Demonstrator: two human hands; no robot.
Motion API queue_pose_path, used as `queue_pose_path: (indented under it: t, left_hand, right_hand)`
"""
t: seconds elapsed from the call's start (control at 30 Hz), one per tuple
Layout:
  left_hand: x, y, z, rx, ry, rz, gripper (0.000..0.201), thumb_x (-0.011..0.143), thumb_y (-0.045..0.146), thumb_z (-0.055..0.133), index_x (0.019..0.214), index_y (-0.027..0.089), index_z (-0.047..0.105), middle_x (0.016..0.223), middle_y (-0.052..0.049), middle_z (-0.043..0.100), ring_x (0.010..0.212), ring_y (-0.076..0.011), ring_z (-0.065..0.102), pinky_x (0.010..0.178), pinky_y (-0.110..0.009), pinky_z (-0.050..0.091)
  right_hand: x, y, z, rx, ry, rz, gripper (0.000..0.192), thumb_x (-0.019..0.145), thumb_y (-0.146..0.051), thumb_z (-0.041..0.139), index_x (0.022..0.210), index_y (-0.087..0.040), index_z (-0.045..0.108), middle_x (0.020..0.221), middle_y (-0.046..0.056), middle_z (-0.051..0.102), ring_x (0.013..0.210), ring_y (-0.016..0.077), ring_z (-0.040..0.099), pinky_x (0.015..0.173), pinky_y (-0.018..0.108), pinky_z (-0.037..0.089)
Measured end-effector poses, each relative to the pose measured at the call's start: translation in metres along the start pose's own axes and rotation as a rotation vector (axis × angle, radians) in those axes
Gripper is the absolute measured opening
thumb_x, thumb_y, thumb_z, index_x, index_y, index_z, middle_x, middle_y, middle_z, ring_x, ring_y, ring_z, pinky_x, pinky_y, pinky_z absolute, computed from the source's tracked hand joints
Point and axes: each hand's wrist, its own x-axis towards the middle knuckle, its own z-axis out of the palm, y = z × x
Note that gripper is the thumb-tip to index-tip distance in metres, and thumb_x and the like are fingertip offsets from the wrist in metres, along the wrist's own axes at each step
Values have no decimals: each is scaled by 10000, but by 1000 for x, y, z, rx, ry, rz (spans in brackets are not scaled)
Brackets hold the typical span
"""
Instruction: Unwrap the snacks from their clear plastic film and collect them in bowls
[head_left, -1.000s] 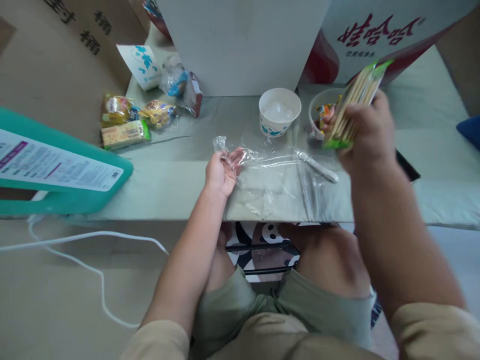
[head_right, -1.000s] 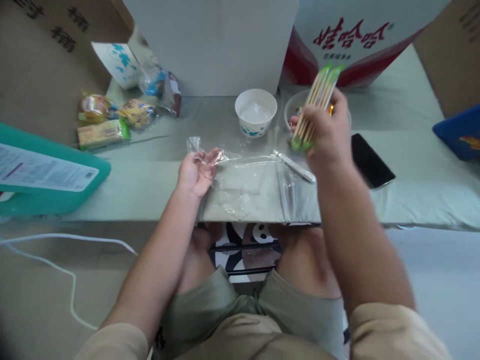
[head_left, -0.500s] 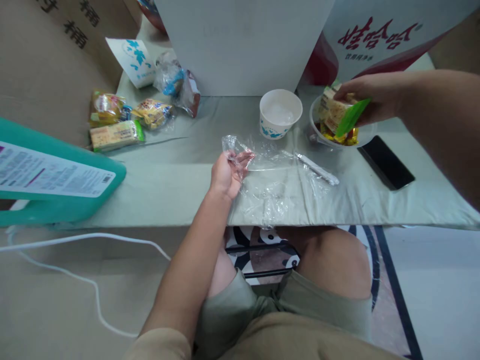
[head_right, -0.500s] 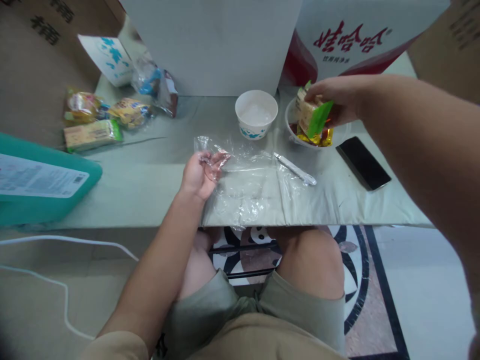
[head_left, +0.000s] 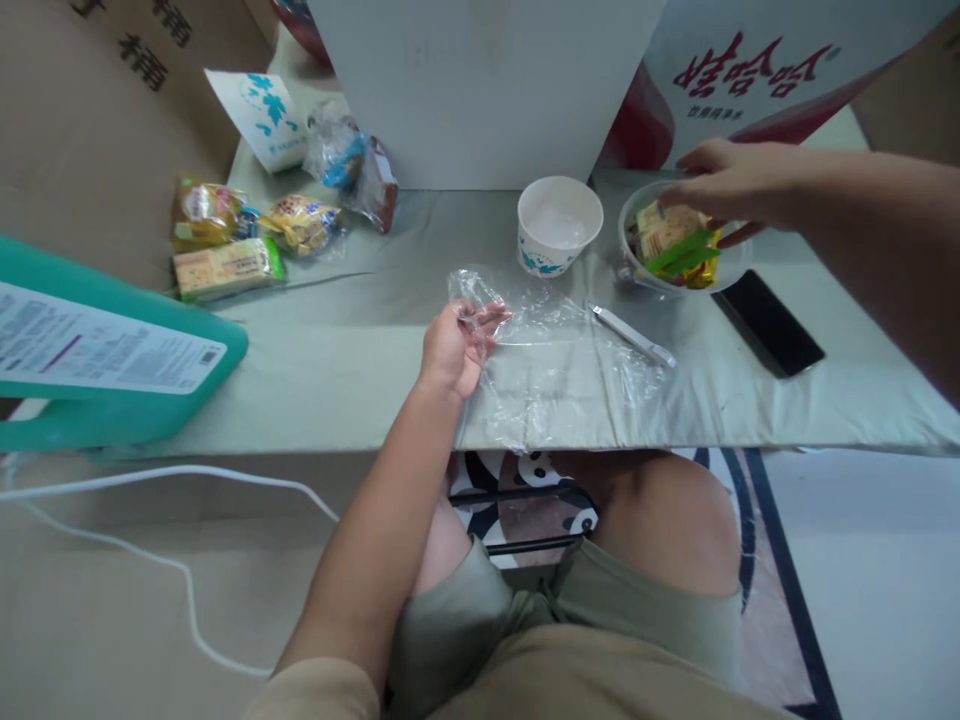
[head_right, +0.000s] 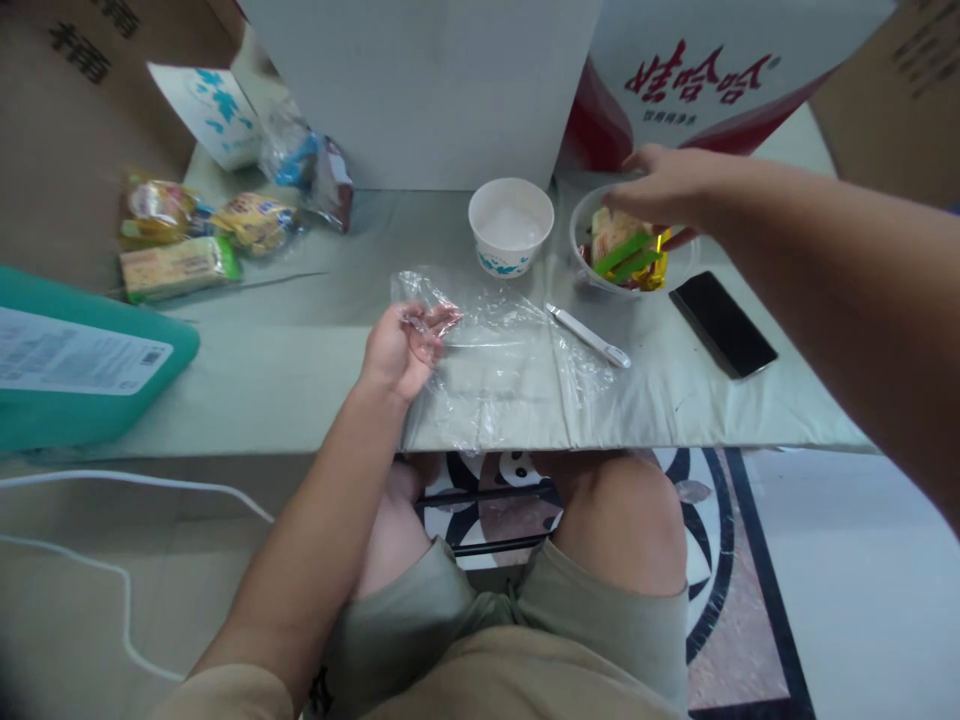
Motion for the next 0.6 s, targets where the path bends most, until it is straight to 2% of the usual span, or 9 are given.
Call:
queue_pose_path:
  t: [0.03, 0.07, 0.17, 0.27, 0.37, 0.47, 0.53, 0.6]
  left_hand:
    - [0, 0, 0, 2, 0, 0, 211, 854, 134, 468, 651, 190, 474, 731, -55, 746, 686, -136, 729, 469, -174, 388]
    - [-1, 0, 1, 5, 3, -1, 217, 860, 133, 463, 652, 191, 475, 723, -52, 743, 681, -133, 728, 465, -172, 387]
    - [-2, 0, 2, 9, 17, -14, 222, 877, 136, 455, 664, 195, 477, 706, -41, 736, 672, -127, 725, 460, -167, 388]
    - [-3, 0, 3, 11, 17, -25, 205, 867, 135, 479, 673, 199, 473, 712, -35, 740, 665, -126, 722, 460, -168, 393]
    - [-2, 0, 2, 18, 10, -23, 207, 872, 141, 482, 673, 197, 477, 721, -37, 743, 661, -125, 727, 457, -169, 394]
    - [-1, -1, 0, 23, 14, -21, 192, 856, 151, 510, 673, 196, 478, 740, -40, 750, 674, -132, 736, 466, -174, 402]
    - [-1, -2, -1, 29, 13, -21, 178, 845, 157, 522, 678, 198, 480, 756, -42, 756, 681, -134, 736, 475, -179, 405]
    - [-1, -2, -1, 36, 12, -18, 176, 851, 161, 511, 681, 200, 484, 762, -44, 760, 681, -134, 735, 477, -181, 404]
  right_hand:
    - [-5, -4, 1, -86, -97, 110, 857, 748, -440, 752, 1496, -94, 515, 1359, 241, 653, 1050, 308, 750, 629, 310, 552]
    - [-9, -8, 1, -148, -131, 158, 904, 745, -465, 726, 1518, -71, 472, 1432, 256, 594, 1126, 326, 722, 625, 297, 531]
    - [-16, -13, -1, -141, -54, 143, 918, 708, -470, 755, 1452, 5, 503, 1470, 277, 554, 1147, 316, 713, 574, 266, 486]
    - [-14, -12, -3, -66, -11, 111, 818, 740, -393, 809, 1441, -57, 555, 1421, 225, 621, 1130, 286, 728, 637, 295, 534]
    - [-9, -12, 2, -179, -27, 64, 778, 790, -432, 789, 1438, -63, 568, 1393, 202, 645, 1208, 307, 691, 830, 410, 555]
    - [0, -10, 14, -219, -50, 65, 752, 850, -531, 701, 1424, -59, 587, 1546, 255, 486, 1424, 438, 506, 1045, 577, 441]
    - [8, -4, 24, -148, -56, 26, 656, 898, -498, 668, 1400, -81, 611, 1589, 284, 426, 1496, 491, 394, 1116, 662, 350]
    - [17, 6, 34, -71, -52, -32, 556, 931, -426, 659, 1378, -96, 627, 1545, 314, 478, 1496, 512, 390, 1114, 734, 312]
